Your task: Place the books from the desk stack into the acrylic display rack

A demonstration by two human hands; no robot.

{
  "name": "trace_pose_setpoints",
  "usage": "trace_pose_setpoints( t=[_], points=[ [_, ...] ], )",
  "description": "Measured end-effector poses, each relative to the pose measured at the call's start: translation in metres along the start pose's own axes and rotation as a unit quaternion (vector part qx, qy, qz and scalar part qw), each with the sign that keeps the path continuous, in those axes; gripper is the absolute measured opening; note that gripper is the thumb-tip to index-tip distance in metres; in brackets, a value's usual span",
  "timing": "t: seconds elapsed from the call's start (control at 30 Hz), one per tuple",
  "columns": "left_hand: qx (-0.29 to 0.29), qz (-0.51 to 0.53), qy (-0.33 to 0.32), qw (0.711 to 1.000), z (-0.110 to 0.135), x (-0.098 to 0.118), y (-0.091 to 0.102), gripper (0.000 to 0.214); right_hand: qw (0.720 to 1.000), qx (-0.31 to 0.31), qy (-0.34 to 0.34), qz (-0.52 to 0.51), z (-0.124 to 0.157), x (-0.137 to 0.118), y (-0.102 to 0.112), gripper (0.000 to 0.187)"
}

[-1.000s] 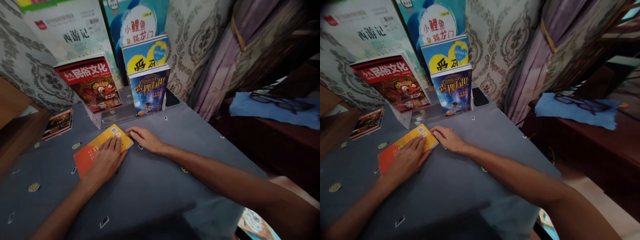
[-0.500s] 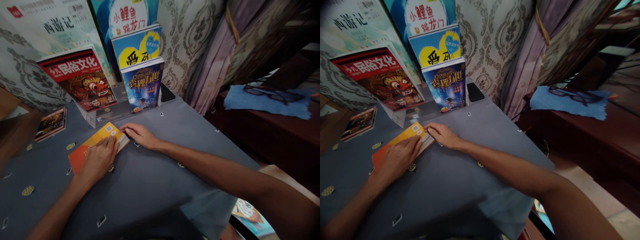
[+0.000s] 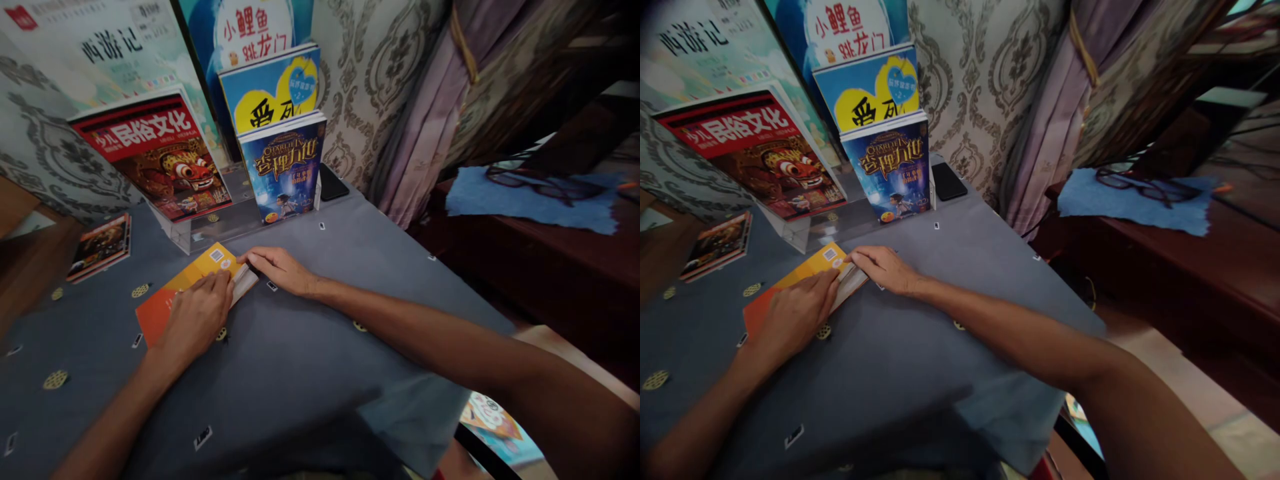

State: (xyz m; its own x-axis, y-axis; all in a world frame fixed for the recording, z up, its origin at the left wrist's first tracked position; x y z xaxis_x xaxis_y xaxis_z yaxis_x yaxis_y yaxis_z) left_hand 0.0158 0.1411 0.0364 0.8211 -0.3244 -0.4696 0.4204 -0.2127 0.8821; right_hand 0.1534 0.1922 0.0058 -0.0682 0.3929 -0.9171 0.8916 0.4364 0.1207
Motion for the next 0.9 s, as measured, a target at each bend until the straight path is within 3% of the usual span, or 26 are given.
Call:
trace_pose_setpoints(
  t=[0.2, 0.4, 0.63, 0.77, 0.9],
  points=[
    [0.044, -0.004, -0.016, 0.999, 0.002, 0.004, -0.004, 0.035, 1.0, 0.006, -0.012, 0.019, 0.0, 0.005, 0.0, 0.045],
    [0.069, 0.015, -0.021, 0.997, 0.005, 0.009, -0.01, 0.04, 0.995, -0.021, 0.05, 0.083, 0.001, -0.003, -0.001, 0.06],
    [0.081, 0.005, -0.024, 0.996, 0.007, 0.013, -0.016, 0.042, 0.972, -0.056, 0.105, 0.203, 0.008, -0.013, -0.008, 0.054],
    [0.09, 0.01, -0.031, 0.995, 0.009, 0.013, -0.015, 0.037, 0.951, -0.046, 0.069, 0.299, 0.014, -0.017, -0.019, 0.041],
    [0.064, 0.077, -0.022, 0.995, 0.008, -0.008, -0.012, 0.033, 0.917, -0.043, 0.008, 0.397, 0.022, -0.025, -0.033, 0.036]
  ],
)
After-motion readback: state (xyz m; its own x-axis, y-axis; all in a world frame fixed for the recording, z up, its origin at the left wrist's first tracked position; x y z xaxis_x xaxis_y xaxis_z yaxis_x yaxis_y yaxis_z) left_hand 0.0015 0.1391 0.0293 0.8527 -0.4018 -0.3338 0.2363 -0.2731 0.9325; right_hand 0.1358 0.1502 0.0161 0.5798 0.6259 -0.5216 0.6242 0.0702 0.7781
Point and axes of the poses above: each hand's wrist, its own z-axis away from the middle knuckle, its own y-axis out of the back of the hand, x = y × z, the point moved 6 cm from there along -z, towards the middle knuckle, and after that the axes turned 15 degrees about -z, right-handed, at the moved point
